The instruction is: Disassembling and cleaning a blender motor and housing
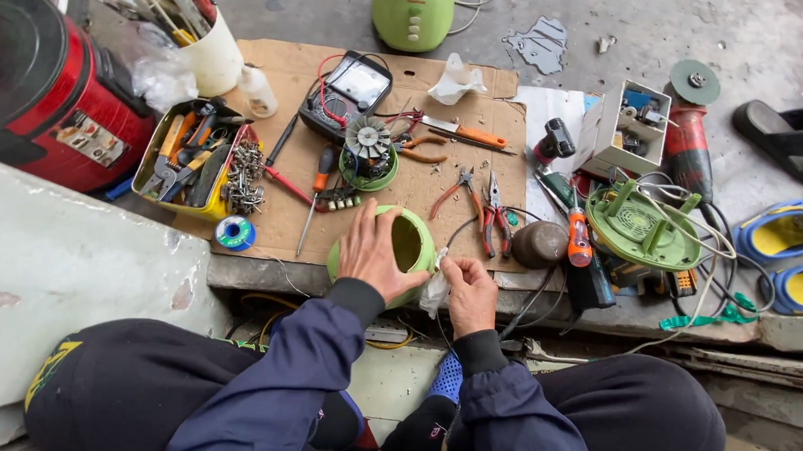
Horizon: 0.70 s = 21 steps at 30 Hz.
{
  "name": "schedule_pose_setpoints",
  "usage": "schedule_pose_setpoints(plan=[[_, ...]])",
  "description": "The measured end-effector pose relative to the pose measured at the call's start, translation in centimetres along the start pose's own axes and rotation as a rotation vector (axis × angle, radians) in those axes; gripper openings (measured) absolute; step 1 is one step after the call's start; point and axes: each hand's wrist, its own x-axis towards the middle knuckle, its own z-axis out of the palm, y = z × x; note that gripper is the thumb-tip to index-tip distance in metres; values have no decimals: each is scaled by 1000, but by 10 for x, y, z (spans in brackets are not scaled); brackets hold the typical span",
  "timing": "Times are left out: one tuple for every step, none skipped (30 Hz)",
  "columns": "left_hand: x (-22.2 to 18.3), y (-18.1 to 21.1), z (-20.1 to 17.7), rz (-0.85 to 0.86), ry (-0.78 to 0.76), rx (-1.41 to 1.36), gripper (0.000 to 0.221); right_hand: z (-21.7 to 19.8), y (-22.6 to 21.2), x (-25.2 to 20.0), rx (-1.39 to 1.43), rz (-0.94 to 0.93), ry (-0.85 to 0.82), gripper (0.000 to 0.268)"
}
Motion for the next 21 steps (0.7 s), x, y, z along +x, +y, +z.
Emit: schedule_pose_setpoints(plan=[[-6,-1,-5,20,44,-75,105,0,0,-1,4,7,4,15],[-8,2,-7,20,40,-73,105,-3,1,0,5,11,6,15],[-10,4,-8,4,65,-104,91,-5,1,2,-15,9,18,16],[-13,6,-10,-11,90,-134,81,-7,2,3,-36,6,29,17],[-11,4,-2,-15,92,-137,81,-8,3,5,-40,5,26,17],[-10,3,6,-15,98,-84,71,-10,4,6,-30,9,29,17],[-7,2,14,-12,103,-29,64,-11,4,8,-17,11,34,18],[-5,4,15,-12,104,-31,64,-10,4,8,-18,9,33,18],[-4,6,15,-24,102,3,56,-9,5,7,-16,13,29,17],[-4,9,16,-37,99,38,50,-9,7,5,-14,16,25,17],[-4,12,16,-36,96,38,50,-8,5,2,-14,19,27,17],[-5,15,16,-25,100,70,45,-6,3,-1,-13,19,17,17],[-4,18,16,-14,107,101,42,-5,0,-3,-12,17,4,18],[-3,18,18,-14,106,101,42,-3,0,-4,-12,18,5,18],[-2,18,20,-10,112,111,40,-1,1,-5,-16,15,-12,18],[-1,18,23,-6,118,121,38,1,1,-7,-19,11,-29,18],[0,15,25,-8,119,121,38,2,4,-7,-20,11,-31,18],[0,11,28,20,138,116,41,3,7,-8,-38,5,-42,18],[1,7,30,49,157,113,44,4,10,-9,-54,-1,-53,18],[4,3,30,50,158,115,44,5,9,-9,-52,-2,-53,18],[8,-1,30,54,158,59,50,6,7,-9,-51,-5,-52,17]])
